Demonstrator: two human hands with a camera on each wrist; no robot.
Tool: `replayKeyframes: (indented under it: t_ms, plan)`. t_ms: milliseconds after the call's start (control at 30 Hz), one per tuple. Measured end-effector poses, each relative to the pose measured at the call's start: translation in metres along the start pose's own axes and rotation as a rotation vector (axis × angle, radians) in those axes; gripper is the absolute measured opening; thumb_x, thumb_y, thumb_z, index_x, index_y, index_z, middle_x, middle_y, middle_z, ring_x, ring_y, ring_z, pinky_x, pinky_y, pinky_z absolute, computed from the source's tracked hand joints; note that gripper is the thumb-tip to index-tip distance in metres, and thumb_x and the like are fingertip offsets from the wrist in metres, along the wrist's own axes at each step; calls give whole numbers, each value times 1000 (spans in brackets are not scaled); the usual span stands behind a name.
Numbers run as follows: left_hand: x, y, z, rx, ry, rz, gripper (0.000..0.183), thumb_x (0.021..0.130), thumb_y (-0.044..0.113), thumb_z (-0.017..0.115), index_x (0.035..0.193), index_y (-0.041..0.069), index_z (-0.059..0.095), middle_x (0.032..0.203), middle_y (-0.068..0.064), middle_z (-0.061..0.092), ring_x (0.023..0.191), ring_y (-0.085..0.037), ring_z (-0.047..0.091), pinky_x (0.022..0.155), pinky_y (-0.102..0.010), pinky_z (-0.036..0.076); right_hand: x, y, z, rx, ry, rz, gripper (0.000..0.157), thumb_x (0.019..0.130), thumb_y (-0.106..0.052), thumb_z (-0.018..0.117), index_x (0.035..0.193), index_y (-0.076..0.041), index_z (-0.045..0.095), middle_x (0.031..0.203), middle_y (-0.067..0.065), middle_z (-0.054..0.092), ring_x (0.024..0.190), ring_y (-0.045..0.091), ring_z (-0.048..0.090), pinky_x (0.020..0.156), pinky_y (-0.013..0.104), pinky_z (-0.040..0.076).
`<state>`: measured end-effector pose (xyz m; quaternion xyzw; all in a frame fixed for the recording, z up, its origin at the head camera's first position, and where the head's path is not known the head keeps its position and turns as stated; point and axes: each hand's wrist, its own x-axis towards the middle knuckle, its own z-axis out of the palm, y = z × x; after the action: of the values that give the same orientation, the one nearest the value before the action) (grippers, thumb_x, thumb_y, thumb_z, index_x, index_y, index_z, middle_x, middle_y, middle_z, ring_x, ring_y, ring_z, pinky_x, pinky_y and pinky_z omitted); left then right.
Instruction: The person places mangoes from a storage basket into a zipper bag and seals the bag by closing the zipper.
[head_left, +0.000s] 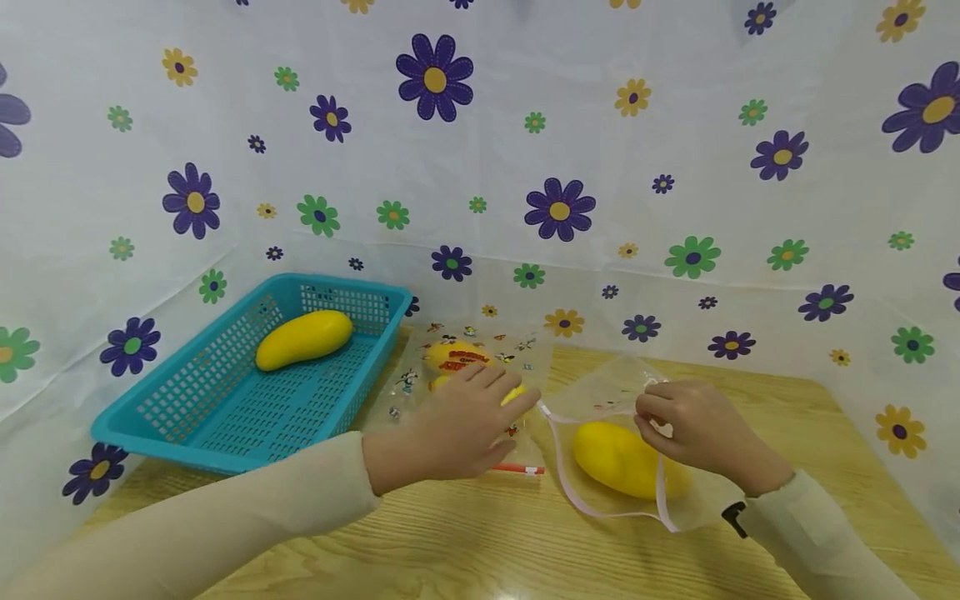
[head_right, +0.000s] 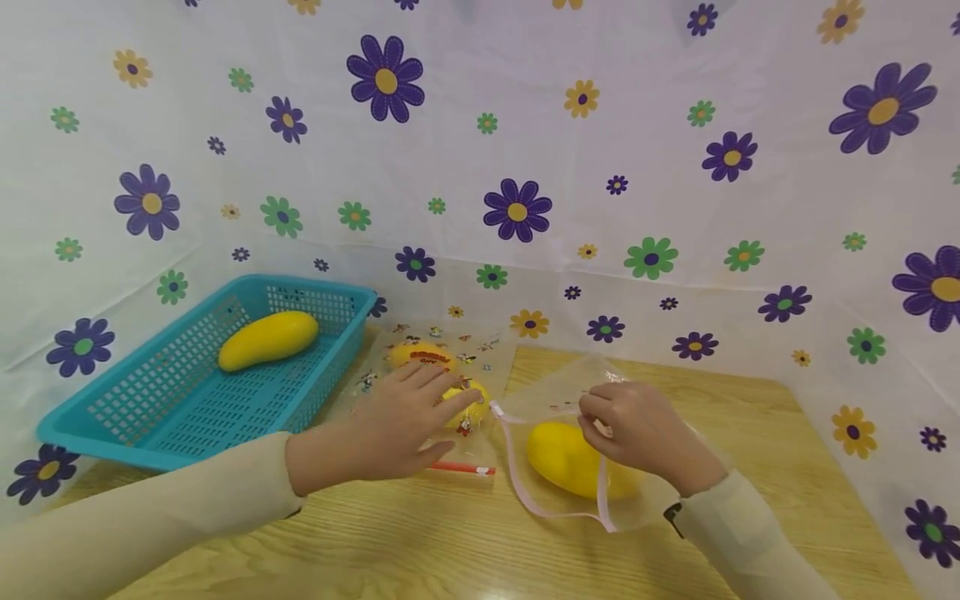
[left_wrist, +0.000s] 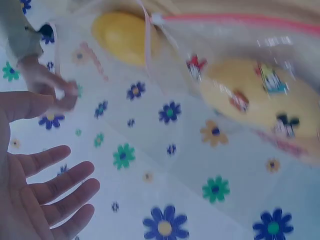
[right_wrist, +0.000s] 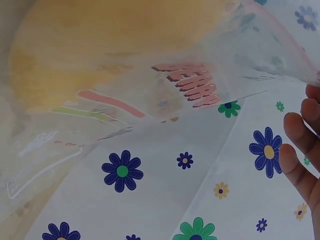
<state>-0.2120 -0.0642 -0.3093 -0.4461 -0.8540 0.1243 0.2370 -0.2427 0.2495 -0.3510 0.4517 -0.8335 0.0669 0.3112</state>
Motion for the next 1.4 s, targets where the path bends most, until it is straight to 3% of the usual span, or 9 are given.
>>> replayKeyframes:
  t_ms: [167, 367, 567, 900, 1133, 1400]
  plan:
    - [-5, -35, -10, 24, 65, -81, 56, 80, 39, 68, 128, 13, 54, 115, -6, 62, 106, -24, 57, 93, -38, 47, 1, 0, 0, 10, -10, 3, 17, 85, -22, 54, 69, -19, 55, 62, -10, 52, 54, -2, 40, 49, 13, 37]
    - [-12, -78, -14, 42, 69, -196, 49, 81, 34, 69, 122, 9, 58, 108, -10, 63, 101, -27, 59, 91, -40, 48, 0, -2, 0, 25, -46, 18, 14, 76, -16, 63, 68, -20, 53, 60, -12, 50, 53, -4, 34, 48, 11, 33]
    - [-26, -120, 0, 67, -7, -320, 47, 84, 31, 67, 123, 6, 58, 106, -14, 62, 99, -30, 58, 89, -44, 49, -1, -4, -2, 29, -70, 24, 19, 70, -12, 68, 65, -21, 52, 58, -13, 48, 53, -6, 31, 48, 10, 30]
    - [-55, -174, 25, 10, -131, -490, 47, 86, 28, 63, 123, 0, 56, 114, -21, 60, 104, -37, 56, 94, -52, 44, -4, -7, -5, 28, -94, 28, 24, 74, -14, 67, 62, -23, 48, 56, -14, 42, 53, -5, 27, 48, 10, 26]
    - [-75, -199, 43, 8, -236, -542, 48, 85, 26, 62, 124, -1, 54, 111, -24, 59, 100, -39, 55, 92, -54, 44, -6, -12, -7, 62, -127, 23, 24, 73, -15, 68, 63, -24, 48, 58, -15, 44, 55, -6, 28, 49, 11, 27]
    - [-93, -226, 60, -13, -284, -572, 43, 85, 22, 61, 118, -5, 54, 103, -24, 59, 91, -37, 54, 84, -51, 47, -10, -17, -10, 95, -184, 5, 22, 69, -13, 67, 66, -24, 49, 58, -15, 45, 56, -7, 29, 50, 11, 29]
